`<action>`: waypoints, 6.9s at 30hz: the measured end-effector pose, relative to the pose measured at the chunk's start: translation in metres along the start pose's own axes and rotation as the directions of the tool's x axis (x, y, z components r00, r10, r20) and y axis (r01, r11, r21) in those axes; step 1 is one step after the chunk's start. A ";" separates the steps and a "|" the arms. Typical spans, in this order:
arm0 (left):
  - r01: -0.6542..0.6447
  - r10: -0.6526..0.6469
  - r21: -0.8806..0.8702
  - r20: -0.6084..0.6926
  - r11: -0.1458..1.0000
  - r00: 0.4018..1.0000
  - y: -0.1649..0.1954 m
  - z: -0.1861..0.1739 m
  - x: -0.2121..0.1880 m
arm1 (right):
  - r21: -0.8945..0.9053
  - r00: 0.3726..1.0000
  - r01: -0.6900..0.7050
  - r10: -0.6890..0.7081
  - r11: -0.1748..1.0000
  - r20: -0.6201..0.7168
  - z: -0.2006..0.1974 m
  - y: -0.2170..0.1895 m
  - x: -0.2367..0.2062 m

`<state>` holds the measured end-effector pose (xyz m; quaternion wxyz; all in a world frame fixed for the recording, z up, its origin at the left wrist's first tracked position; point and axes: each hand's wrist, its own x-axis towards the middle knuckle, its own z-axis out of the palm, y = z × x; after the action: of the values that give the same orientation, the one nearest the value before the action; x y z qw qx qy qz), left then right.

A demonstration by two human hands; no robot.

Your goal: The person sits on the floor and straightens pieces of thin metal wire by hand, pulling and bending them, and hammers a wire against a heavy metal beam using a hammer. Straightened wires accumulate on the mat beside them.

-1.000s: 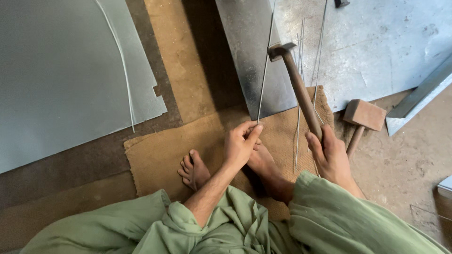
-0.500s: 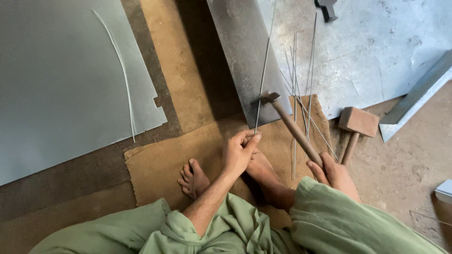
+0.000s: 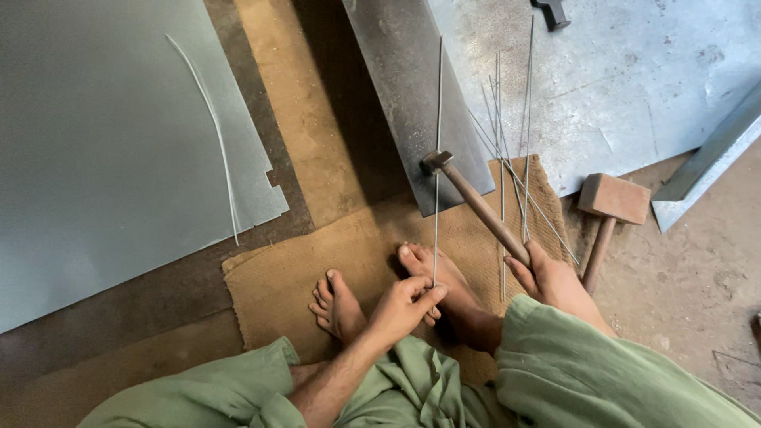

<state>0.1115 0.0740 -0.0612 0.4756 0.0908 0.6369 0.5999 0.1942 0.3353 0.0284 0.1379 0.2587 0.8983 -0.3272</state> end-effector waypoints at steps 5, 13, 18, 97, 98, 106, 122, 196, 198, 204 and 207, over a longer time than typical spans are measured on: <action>-0.327 0.346 0.181 -0.079 0.927 0.935 0.014 -0.009 0.033 | 0.037 1.000 0.004 -0.004 0.999 0.007 0.000 -0.005 0.001; -0.097 0.071 -0.115 -0.218 0.989 0.973 0.051 -0.006 0.058 | 0.086 0.995 -0.086 0.089 0.993 -0.039 -0.006 -0.007 -0.021; -0.118 0.108 -0.028 -0.224 0.993 0.968 0.056 -0.005 0.047 | 0.073 0.990 -0.093 0.100 0.993 -0.099 -0.005 -0.002 -0.020; -0.218 0.230 -0.156 0.062 0.963 0.971 0.045 -0.070 0.074 | -0.005 0.992 -0.126 0.126 0.992 -0.010 0.102 0.003 0.045; -0.245 0.246 -0.053 -0.002 0.968 0.969 0.048 -0.066 0.074 | -0.023 0.977 -0.206 0.204 0.978 -0.060 0.090 0.023 0.032; -0.203 0.357 0.406 -0.351 0.891 0.865 0.093 -0.064 0.057 | 0.389 0.958 -0.181 0.251 0.903 -0.137 0.077 0.060 -0.008; -0.212 0.378 0.419 -0.368 0.883 0.849 0.090 -0.065 0.071 | 0.239 0.770 0.492 -0.291 0.837 -0.567 0.020 0.016 0.009; -0.175 0.344 0.435 -0.348 0.883 0.872 0.085 -0.075 0.038 | 0.236 0.765 0.419 -0.200 0.877 -0.612 0.039 0.027 -0.031; -0.162 0.319 0.417 -0.342 0.894 0.884 0.084 -0.074 0.038 | 0.143 0.779 0.458 -0.318 0.878 -0.541 0.029 0.020 -0.014; -0.195 0.344 0.383 -0.371 0.903 0.863 0.072 -0.074 0.023 | 0.216 0.886 0.229 -0.111 0.949 -0.450 0.017 0.004 -0.008; -0.196 0.350 0.410 -0.345 0.891 0.871 0.065 -0.078 0.017 | 0.188 0.900 0.228 -0.133 0.955 -0.415 0.019 -0.002 -0.008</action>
<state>0.0174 0.0501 -0.0276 0.2149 0.1396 0.8020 0.5396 0.2011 0.3180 0.0188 -0.1099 0.2489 0.8832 -0.3821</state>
